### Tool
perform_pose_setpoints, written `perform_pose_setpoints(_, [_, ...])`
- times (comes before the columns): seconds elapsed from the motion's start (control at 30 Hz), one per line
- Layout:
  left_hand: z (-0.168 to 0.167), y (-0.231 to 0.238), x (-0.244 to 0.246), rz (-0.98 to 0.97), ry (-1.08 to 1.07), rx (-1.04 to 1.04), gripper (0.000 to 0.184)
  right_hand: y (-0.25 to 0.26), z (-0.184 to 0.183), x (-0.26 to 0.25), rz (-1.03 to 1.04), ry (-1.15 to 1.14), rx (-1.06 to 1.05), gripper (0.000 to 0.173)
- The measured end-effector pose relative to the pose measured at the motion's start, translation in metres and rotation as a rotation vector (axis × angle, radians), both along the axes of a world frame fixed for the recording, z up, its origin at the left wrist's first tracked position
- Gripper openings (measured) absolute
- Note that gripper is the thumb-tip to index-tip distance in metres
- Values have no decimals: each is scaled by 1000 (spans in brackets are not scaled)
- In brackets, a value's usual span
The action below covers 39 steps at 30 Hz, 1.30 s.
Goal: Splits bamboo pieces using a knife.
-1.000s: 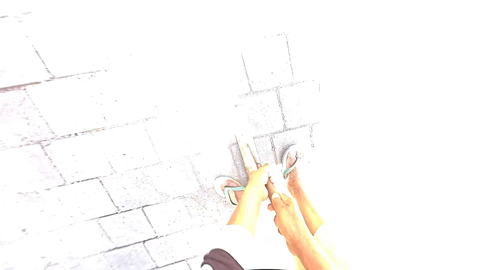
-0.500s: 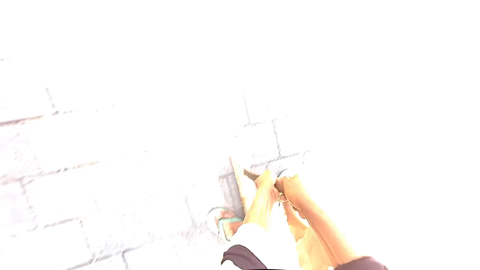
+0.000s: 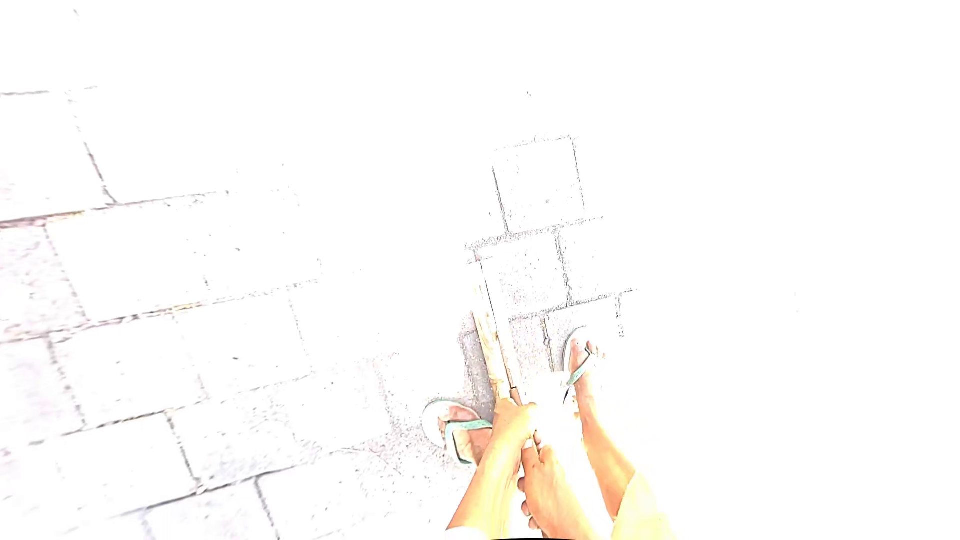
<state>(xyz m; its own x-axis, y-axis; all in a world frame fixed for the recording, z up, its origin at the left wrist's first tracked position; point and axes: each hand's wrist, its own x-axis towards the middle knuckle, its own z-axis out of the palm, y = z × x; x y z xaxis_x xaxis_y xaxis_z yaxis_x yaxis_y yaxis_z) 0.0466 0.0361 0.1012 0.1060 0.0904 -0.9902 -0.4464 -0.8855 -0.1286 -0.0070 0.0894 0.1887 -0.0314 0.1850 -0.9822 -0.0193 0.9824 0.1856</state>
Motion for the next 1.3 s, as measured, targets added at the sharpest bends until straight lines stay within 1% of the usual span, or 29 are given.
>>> perform_pose_setpoints(0.1, [-14, 23, 10, -80, 67, -43, 30, 36, -16, 13, 160, 66, -103, 62])
perform_pose_setpoints(0.17, [-3, 24, 7, -154, 58, -82, 31, 32, 2, 14, 185, 106, -130, 59])
perform_pose_setpoints(0.2, [12, 20, 3, -148, 66, -113, 30, 27, 17, 14, 123, 159, -159, 56])
perform_pose_setpoints(0.23, [29, 21, 0, -104, 91, -164, 29, 24, 36, 12, 34, 188, -192, 51])
perform_pose_setpoints(0.27, [48, 24, -2, 5, 119, -224, 29, 22, 56, 6, -64, 195, -237, 46])
perform_pose_setpoints(0.3, [65, 26, -4, 144, 142, -287, 31, 22, 68, -4, -124, 175, -300, 46])
perform_pose_setpoints(0.33, [76, 27, -3, 267, 163, -351, 35, 26, 67, -13, -149, 161, -368, 48])
perform_pose_setpoints(0.37, [84, 28, 0, 329, 176, -402, 39, 32, 60, -22, -124, 160, -423, 46])
perform_pose_setpoints(0.4, [88, 31, 5, 321, 169, -462, 39, 36, 51, -29, -81, 160, -482, 43])
perform_pose_setpoints(0.43, [90, 35, 11, 268, 157, -512, 38, 36, 42, -37, -38, 148, -532, 39])
perform_pose_setpoints(0.5, [96, 46, 26, 109, 118, -531, 37, 36, 24, -50, 121, 127, -582, 34])
perform_pose_setpoints(0.53, [102, 52, 31, 58, 103, -522, 37, 32, 16, -55, 207, 101, -568, 35])
perform_pose_setpoints(0.6, [122, 68, 34, 18, 82, -488, 38, 18, 6, -59, 351, 70, -501, 41])
perform_pose_setpoints(0.7, [150, 96, 26, 22, 81, -446, 39, 5, -16, -56, 483, 120, -485, 47])
perform_pose_setpoints(0.77, [152, 111, 20, 9, 109, -394, 38, -1, -33, -52, 491, 145, -525, 46])
perform_pose_setpoints(0.83, [147, 116, 14, -11, 117, -356, 40, -15, -47, -47, 466, 173, -580, 43])
perform_pose_setpoints(0.97, [146, 102, -1, -28, 110, -418, 40, -64, -77, -41, 424, 259, -695, 45])
perform_pose_setpoints(1.07, [139, 111, -3, -51, 110, -514, 37, -97, -103, -41, 459, 276, -703, 44])
perform_pose_setpoints(1.13, [138, 111, -6, -56, 121, -516, 37, -111, -115, -40, 504, 278, -680, 45])
perform_pose_setpoints(1.23, [137, 108, -11, -62, 123, -534, 34, -120, -118, -33, 562, 268, -605, 43])
perform_pose_setpoints(1.3, [136, 107, -11, -65, 122, -552, 33, -119, -115, -28, 529, 256, -581, 42])
